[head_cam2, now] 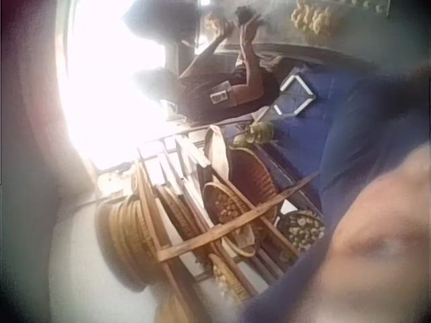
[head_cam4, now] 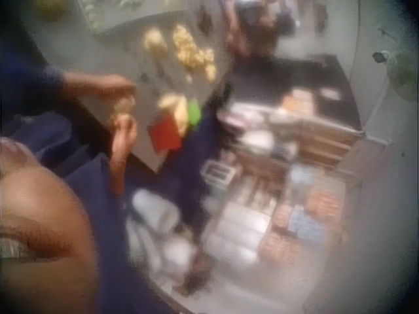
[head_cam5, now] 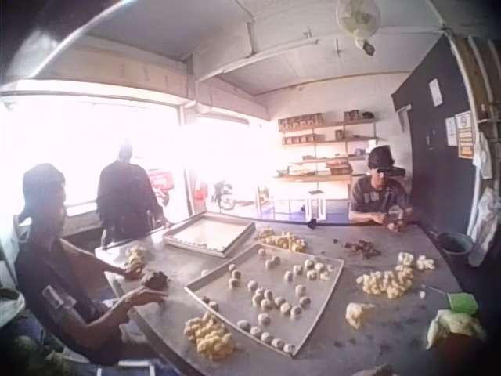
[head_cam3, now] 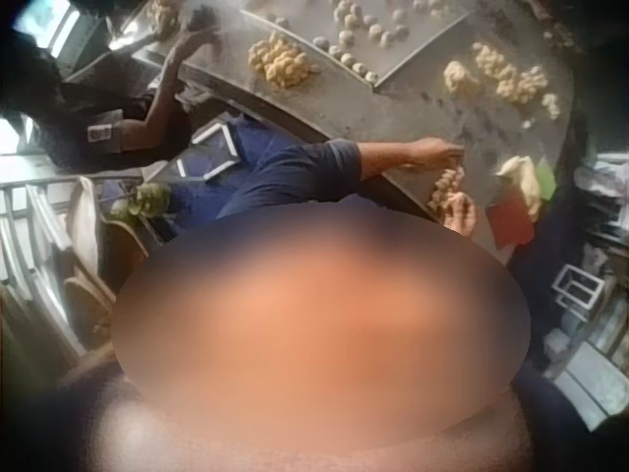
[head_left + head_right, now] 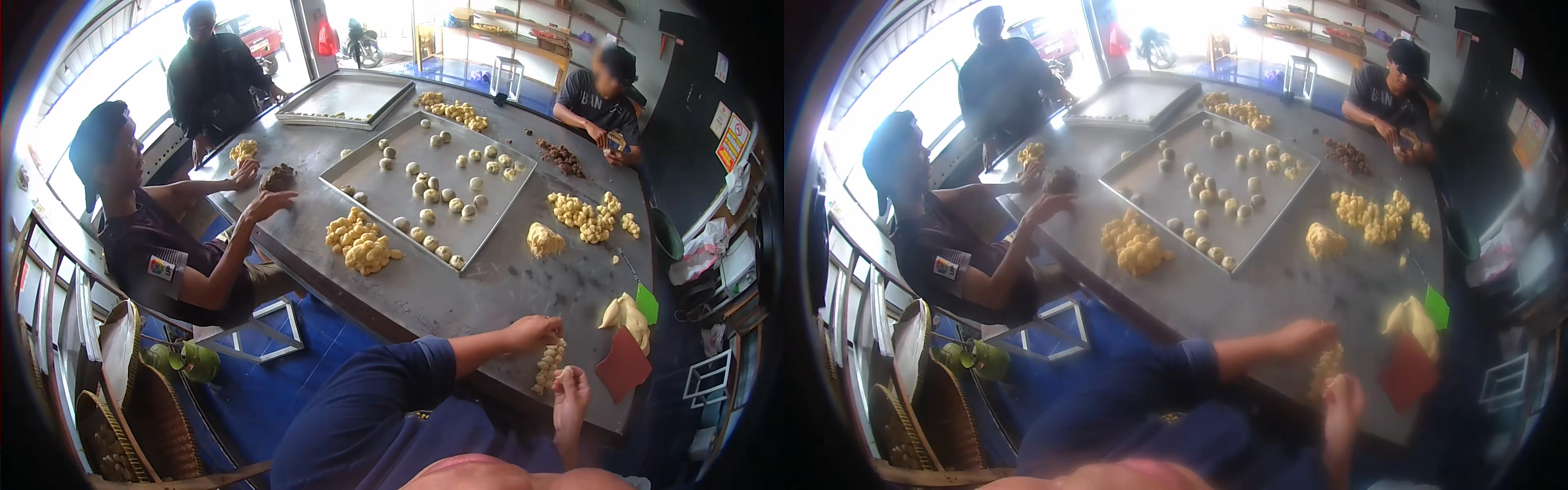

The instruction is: The person shapes pieces of dough by hand on a metal table, rolling a long piece of dough and then pinching off and twisting smaller sections to form specific shapes.

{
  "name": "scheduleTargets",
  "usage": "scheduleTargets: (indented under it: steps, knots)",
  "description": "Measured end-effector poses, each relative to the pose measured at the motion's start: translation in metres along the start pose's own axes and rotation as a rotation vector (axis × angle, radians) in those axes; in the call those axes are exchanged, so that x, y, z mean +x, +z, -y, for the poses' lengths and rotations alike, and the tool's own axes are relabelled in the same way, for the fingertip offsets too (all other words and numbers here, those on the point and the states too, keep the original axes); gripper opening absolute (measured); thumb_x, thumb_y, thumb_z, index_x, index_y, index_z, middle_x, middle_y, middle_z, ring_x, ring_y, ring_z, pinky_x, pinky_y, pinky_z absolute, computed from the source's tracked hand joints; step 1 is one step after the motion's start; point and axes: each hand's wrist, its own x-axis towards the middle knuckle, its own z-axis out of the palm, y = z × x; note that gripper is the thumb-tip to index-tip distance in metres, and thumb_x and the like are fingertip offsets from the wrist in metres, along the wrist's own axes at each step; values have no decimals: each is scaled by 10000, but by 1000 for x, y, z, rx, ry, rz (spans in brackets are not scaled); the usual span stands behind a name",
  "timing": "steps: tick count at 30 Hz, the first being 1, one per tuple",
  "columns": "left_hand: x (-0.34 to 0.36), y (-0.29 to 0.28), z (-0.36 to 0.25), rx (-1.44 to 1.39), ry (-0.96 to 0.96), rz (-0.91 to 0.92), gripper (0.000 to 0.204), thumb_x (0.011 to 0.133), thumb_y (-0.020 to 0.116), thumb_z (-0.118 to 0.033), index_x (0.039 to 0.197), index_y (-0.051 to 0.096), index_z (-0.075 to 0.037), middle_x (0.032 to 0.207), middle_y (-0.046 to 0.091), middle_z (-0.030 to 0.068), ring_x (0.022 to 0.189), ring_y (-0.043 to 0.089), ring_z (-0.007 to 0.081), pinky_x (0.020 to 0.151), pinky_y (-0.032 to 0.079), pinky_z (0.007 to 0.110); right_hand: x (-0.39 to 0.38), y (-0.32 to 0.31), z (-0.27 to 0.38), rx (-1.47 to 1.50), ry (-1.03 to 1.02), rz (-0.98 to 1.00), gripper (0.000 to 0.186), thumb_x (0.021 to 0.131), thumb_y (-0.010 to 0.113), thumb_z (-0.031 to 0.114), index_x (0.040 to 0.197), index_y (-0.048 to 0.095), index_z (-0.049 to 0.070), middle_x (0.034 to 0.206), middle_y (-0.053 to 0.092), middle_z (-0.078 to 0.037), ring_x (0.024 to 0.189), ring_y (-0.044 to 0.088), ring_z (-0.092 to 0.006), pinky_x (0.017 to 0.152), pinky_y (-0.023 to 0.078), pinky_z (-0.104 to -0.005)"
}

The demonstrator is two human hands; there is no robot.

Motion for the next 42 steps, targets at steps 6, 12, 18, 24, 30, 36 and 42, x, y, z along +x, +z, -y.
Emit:
scheduleTargets:
  steps: [6,12,18,24,30,36,42]
  knots:
    - [1,7,7,-140,-9,-71,310,725,728,-109,966,551,-28,896,673,165,898,649,349,759,497,414,-13,-31,-27,-1125,-528,-2,123,824,686,-3,945,664,2,920,604,-113,762,614,-227,715,494,-330]
    - [-4,-6,-7,-17,-57,130,366,762,699,-96,1104,601,-11,885,687,191,864,674,342,744,519,390,-22,-11,-12,-1189,-251,-34,333,768,710,-54,1086,648,25,983,641,-139,782,649,-236,721,511,-351]
    - [1,13,20,-251,181,298,358,865,671,-109,1200,595,-9,868,698,129,750,692,212,693,536,339,9,19,8,-1183,-895,-50,376,776,704,-59,1137,674,41,959,680,-119,831,668,-232,747,529,-354]
    - [-2,8,4,-424,76,262,218,886,646,-94,1087,614,-15,819,688,77,736,673,141,677,528,331,34,-3,-7,-1095,-737,2,214,815,696,-36,1025,670,0,948,687,-94,826,665,-191,733,530,-300]
    - [4,12,19,-146,232,23,157,844,660,-116,993,650,-69,827,692,105,793,686,251,722,517,358,35,-2,-7,-119,15,3,115,922,641,53,1020,610,2,849,600,1,691,558,-72,631,466,-210]
    - [11,6,3,19,-216,-89,176,829,640,-216,943,632,-82,894,674,180,888,645,386,757,502,439,40,-12,1,30,-173,-7,164,939,636,73,1092,604,24,1003,613,-62,843,564,-97,743,463,-225]
    - [4,1,26,-32,-154,-211,218,793,714,-78,976,596,-62,872,693,136,809,678,304,728,524,380,85,-25,-10,-1241,-686,-146,185,838,668,26,1007,715,83,990,662,-115,905,654,-305,766,516,-382]
